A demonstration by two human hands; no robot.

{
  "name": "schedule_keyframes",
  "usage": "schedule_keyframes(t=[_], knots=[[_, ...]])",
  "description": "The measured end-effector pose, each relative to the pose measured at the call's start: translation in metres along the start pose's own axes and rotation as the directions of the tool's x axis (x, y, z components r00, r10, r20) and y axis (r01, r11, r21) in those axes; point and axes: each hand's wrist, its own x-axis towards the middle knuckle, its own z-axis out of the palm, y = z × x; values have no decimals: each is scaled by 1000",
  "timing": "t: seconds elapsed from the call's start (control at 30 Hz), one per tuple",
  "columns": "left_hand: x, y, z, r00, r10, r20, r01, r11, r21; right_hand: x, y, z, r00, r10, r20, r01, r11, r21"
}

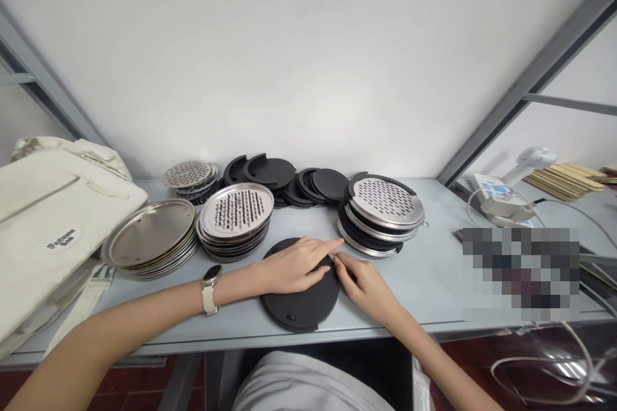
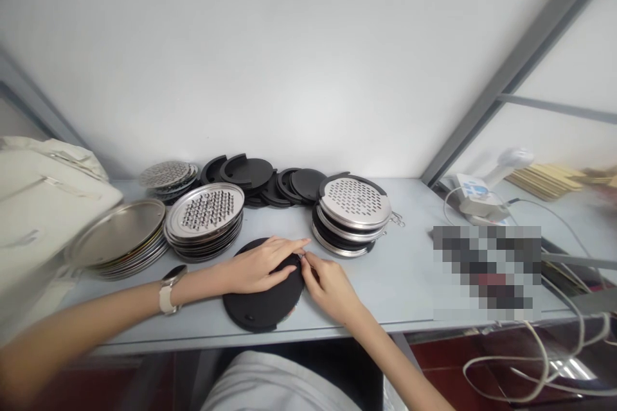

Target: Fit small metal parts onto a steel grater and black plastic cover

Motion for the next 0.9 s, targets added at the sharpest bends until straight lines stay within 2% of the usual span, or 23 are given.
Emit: schedule_keyframes(t=[0.6,0.9], knots=[[0,0,0,1000,-25,-7,24,993,-112,-2,-2,1,1000,-8,-18,7,996,-85],[0,0,-1,1000,-9,1,9,995,-97,-3,-7,1,999,-34,-30,28,984,-176]])
